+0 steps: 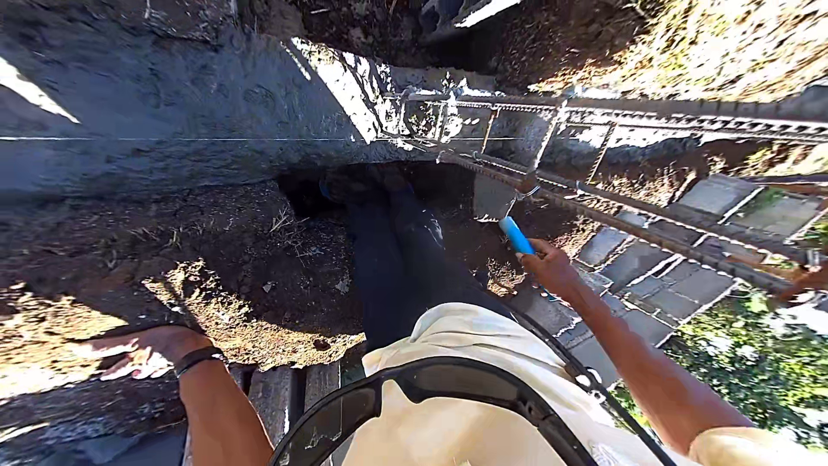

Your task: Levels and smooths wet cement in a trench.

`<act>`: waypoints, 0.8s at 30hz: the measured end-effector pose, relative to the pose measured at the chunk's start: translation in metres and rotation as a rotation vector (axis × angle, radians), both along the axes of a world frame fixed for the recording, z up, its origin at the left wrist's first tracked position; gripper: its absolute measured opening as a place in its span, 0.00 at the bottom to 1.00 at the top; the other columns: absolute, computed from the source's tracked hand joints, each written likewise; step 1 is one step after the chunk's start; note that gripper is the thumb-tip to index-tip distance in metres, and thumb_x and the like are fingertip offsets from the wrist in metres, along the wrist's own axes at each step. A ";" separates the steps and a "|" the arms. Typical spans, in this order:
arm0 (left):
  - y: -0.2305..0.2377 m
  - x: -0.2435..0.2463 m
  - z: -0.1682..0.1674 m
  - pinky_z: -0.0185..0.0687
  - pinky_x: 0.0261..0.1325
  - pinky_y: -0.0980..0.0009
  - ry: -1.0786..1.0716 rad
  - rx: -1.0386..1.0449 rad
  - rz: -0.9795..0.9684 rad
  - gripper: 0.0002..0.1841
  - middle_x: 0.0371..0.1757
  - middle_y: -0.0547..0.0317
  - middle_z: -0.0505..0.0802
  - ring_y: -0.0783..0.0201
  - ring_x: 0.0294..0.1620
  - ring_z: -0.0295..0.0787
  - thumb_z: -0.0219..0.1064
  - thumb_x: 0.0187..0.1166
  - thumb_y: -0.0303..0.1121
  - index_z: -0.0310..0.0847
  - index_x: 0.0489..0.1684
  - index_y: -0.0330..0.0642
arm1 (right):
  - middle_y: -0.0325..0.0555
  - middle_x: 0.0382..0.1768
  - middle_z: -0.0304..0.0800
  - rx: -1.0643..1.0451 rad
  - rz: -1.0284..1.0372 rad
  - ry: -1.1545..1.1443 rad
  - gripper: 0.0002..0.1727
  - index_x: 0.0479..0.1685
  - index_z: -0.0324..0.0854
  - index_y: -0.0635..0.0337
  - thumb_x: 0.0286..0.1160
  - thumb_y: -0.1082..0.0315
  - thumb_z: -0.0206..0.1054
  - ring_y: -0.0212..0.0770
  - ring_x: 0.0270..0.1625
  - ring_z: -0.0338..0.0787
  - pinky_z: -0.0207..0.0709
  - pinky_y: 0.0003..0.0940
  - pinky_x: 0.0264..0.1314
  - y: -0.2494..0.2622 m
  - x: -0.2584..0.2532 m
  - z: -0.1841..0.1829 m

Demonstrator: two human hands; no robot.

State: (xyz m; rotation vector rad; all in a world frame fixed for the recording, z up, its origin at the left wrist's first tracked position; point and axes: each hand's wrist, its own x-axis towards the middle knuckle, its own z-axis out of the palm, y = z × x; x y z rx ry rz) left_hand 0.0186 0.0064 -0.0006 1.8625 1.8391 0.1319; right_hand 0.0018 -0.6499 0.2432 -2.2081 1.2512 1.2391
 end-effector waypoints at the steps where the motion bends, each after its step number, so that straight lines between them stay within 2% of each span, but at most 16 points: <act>1: -0.001 0.001 0.002 0.68 0.76 0.31 0.004 -0.001 0.016 0.39 0.86 0.31 0.68 0.34 0.84 0.67 0.38 0.92 0.60 0.50 0.94 0.40 | 0.57 0.49 0.90 0.028 0.063 0.027 0.27 0.80 0.74 0.54 0.84 0.56 0.62 0.50 0.35 0.89 0.85 0.54 0.38 0.009 0.005 -0.001; 4: 0.003 -0.002 -0.001 0.67 0.76 0.32 0.093 0.016 0.017 0.40 0.86 0.30 0.68 0.33 0.84 0.67 0.41 0.91 0.60 0.48 0.95 0.39 | 0.59 0.56 0.90 0.085 0.231 0.074 0.27 0.78 0.77 0.51 0.83 0.54 0.64 0.55 0.51 0.91 0.82 0.63 0.57 0.045 0.029 -0.008; 5: 0.004 -0.003 -0.001 0.68 0.75 0.32 0.118 0.027 0.012 0.41 0.85 0.29 0.69 0.32 0.83 0.68 0.41 0.91 0.61 0.48 0.95 0.38 | 0.59 0.55 0.91 0.097 0.270 0.089 0.27 0.78 0.78 0.50 0.82 0.52 0.65 0.56 0.52 0.91 0.81 0.64 0.58 0.059 0.039 -0.012; 7: 0.005 -0.005 -0.002 0.66 0.78 0.34 0.113 0.035 0.015 0.41 0.85 0.30 0.69 0.33 0.84 0.67 0.42 0.91 0.61 0.47 0.95 0.38 | 0.57 0.49 0.92 0.130 0.335 0.092 0.26 0.78 0.78 0.46 0.83 0.51 0.64 0.55 0.45 0.92 0.83 0.63 0.52 0.086 0.059 -0.021; 9: 0.004 -0.005 0.001 0.65 0.79 0.36 0.169 0.039 0.016 0.42 0.86 0.30 0.68 0.35 0.84 0.68 0.42 0.90 0.62 0.45 0.96 0.39 | 0.55 0.46 0.92 0.185 0.405 0.048 0.25 0.78 0.78 0.42 0.84 0.51 0.64 0.52 0.42 0.92 0.84 0.62 0.48 0.113 0.078 -0.027; 12: 0.003 -0.006 0.003 0.58 0.83 0.38 0.239 0.002 0.032 0.44 0.90 0.32 0.62 0.36 0.87 0.62 0.40 0.88 0.66 0.38 0.97 0.45 | 0.51 0.50 0.93 0.288 0.509 -0.043 0.24 0.78 0.78 0.40 0.83 0.54 0.66 0.49 0.43 0.93 0.85 0.61 0.49 0.146 0.105 -0.038; 14: 0.006 -0.012 -0.002 0.53 0.85 0.33 0.218 -0.044 0.035 0.46 0.93 0.32 0.52 0.33 0.90 0.52 0.36 0.87 0.69 0.31 0.98 0.48 | 0.47 0.55 0.93 0.356 0.574 -0.105 0.24 0.78 0.79 0.41 0.83 0.56 0.67 0.45 0.46 0.93 0.87 0.57 0.50 0.167 0.121 -0.042; 15: 0.006 -0.014 -0.004 0.53 0.84 0.31 0.215 -0.047 0.038 0.46 0.93 0.32 0.51 0.32 0.91 0.51 0.35 0.87 0.69 0.31 0.98 0.49 | 0.44 0.58 0.93 0.385 0.605 -0.139 0.24 0.78 0.79 0.41 0.83 0.56 0.67 0.43 0.48 0.94 0.88 0.54 0.51 0.178 0.129 -0.042; 18: 0.007 -0.010 -0.003 0.54 0.84 0.33 0.186 -0.022 0.077 0.47 0.92 0.32 0.56 0.34 0.89 0.55 0.38 0.86 0.70 0.35 0.98 0.46 | 0.42 0.62 0.91 0.486 0.650 -0.239 0.25 0.79 0.79 0.44 0.81 0.57 0.67 0.38 0.53 0.93 0.88 0.48 0.55 0.207 0.162 -0.044; 20: 0.007 -0.005 -0.001 0.65 0.77 0.36 0.178 0.060 0.108 0.46 0.86 0.31 0.67 0.35 0.82 0.67 0.42 0.86 0.68 0.45 0.96 0.42 | 0.42 0.63 0.91 0.539 0.673 -0.315 0.27 0.78 0.79 0.46 0.79 0.55 0.67 0.35 0.55 0.93 0.89 0.44 0.58 0.224 0.187 -0.047; 21: 0.008 -0.004 -0.001 0.65 0.76 0.35 0.186 0.075 0.109 0.47 0.86 0.30 0.68 0.34 0.82 0.68 0.43 0.86 0.69 0.46 0.96 0.40 | 0.42 0.63 0.91 0.554 0.681 -0.341 0.27 0.79 0.79 0.47 0.80 0.54 0.67 0.35 0.54 0.92 0.89 0.43 0.57 0.232 0.199 -0.047; 24: 0.008 -0.003 0.002 0.59 0.79 0.32 0.227 0.046 0.104 0.46 0.90 0.32 0.61 0.33 0.86 0.61 0.40 0.86 0.69 0.41 0.97 0.43 | 0.44 0.57 0.92 0.577 0.703 -0.425 0.27 0.80 0.78 0.48 0.82 0.55 0.66 0.35 0.40 0.91 0.88 0.38 0.39 0.256 0.237 -0.052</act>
